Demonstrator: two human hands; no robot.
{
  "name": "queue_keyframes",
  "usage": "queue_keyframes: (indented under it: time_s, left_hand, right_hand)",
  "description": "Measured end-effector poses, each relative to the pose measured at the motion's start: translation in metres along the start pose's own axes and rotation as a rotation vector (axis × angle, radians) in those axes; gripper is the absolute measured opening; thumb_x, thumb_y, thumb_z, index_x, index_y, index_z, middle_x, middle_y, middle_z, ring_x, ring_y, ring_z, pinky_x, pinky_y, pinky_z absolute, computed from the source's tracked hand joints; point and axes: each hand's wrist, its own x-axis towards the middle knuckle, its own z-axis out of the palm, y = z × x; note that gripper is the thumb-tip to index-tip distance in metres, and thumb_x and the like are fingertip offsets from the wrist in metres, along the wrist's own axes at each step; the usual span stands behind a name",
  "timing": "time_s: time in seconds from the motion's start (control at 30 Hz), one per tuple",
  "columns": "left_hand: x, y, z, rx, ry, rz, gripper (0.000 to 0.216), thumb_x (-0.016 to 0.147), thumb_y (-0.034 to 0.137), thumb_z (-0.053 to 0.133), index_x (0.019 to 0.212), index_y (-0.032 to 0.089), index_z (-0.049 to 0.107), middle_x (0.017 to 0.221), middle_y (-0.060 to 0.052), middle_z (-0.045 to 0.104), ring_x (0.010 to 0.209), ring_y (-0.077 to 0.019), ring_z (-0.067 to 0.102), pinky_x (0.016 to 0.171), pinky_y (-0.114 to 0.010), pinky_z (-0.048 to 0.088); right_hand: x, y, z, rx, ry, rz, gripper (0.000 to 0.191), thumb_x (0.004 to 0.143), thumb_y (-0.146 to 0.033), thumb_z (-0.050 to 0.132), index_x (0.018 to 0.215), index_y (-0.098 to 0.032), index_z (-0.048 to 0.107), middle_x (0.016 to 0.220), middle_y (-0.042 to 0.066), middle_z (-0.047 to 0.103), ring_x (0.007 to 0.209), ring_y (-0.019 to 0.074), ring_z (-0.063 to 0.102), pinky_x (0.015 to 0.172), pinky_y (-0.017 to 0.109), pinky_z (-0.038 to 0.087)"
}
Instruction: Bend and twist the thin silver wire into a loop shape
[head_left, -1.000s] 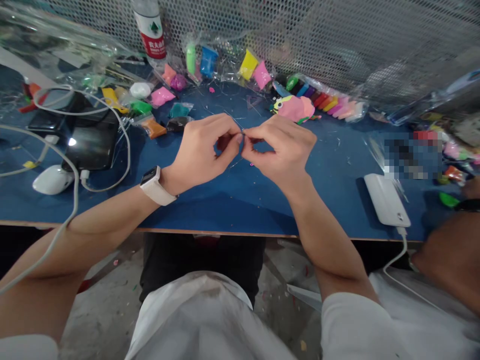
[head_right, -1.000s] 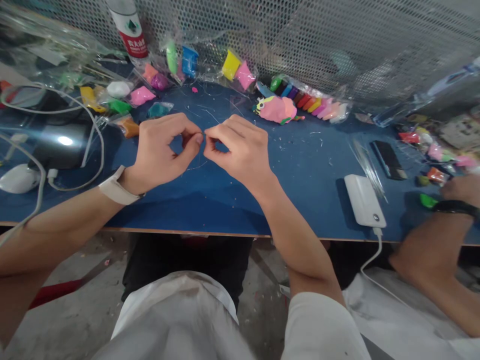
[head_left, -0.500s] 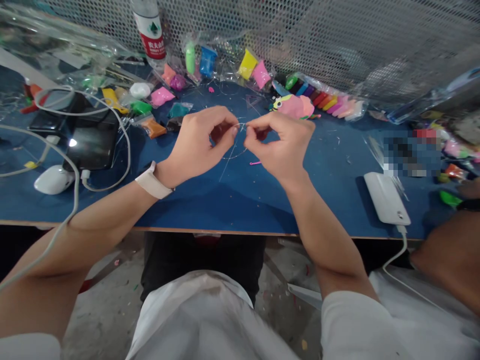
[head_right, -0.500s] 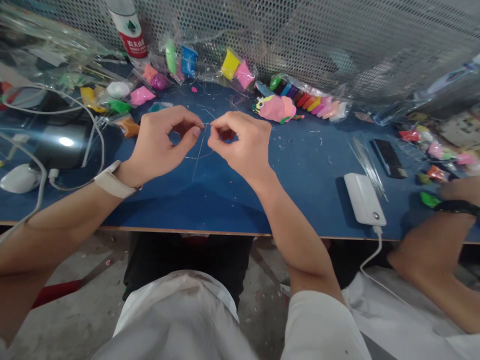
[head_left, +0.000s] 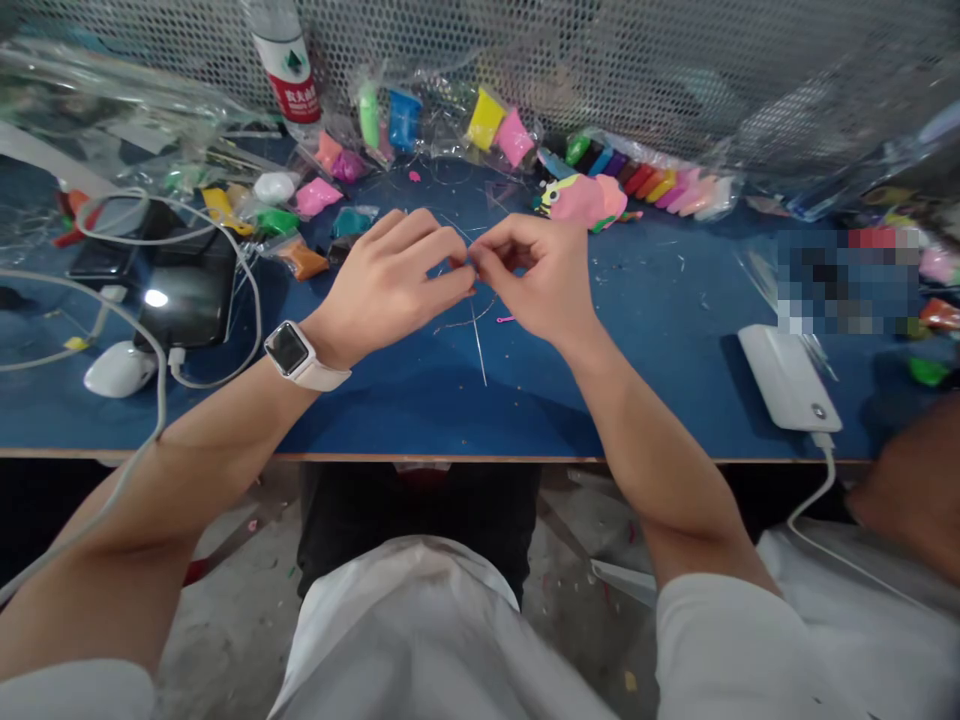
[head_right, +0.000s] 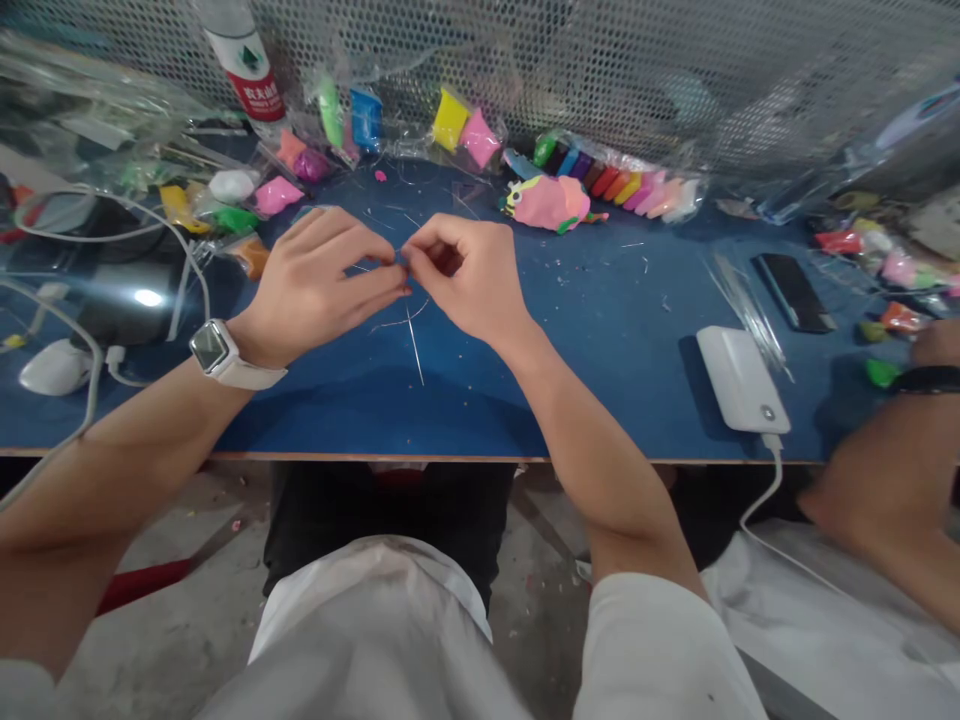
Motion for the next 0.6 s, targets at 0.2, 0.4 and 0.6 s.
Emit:
queue_keyframes:
  time_s: [0.2,0.4,0.6]
  left_hand:
    - [-0.002,0.004,0.001,-0.060,0.068,-0.057,0.025,0.116,0.038,0.055,0.105,0.026,0.074,0.104,-0.007,0.077,0.098,-0.0245,0.076,0.081,-0.043,0.060]
    - [-0.005,0.003,0.003,-0.174,0.169,-0.126,0.024,0.116,0.039,0.055,0.113,0.029,0.077,0.113,-0.007,0.077,0.099,-0.0219,0.077,0.082,-0.040,0.063]
    - [-0.004,0.005,0.001,-0.254,0.102,-0.260,0.027,0.115,0.046,0.057,0.115,0.029,0.078,0.120,-0.012,0.077,0.108,-0.0269,0.078,0.089,-0.044,0.065]
  right_hand:
    - [-0.001,-0.005,-0.001,-0.050,0.017,-0.007,0.028,0.102,-0.048,0.078,0.089,-0.024,0.076,0.080,-0.001,0.078,0.069,0.0138,0.069,0.070,0.031,0.064]
    - [-0.004,0.002,0.004,-0.044,0.026,-0.037,0.029,0.106,-0.051,0.075,0.093,-0.025,0.076,0.081,-0.001,0.076,0.069,0.0130,0.067,0.073,0.031,0.065]
    - [-0.006,0.004,0.013,-0.073,0.068,0.007,0.031,0.106,-0.055,0.072,0.093,-0.027,0.073,0.081,0.000,0.073,0.070,0.0152,0.066,0.071,0.034,0.066]
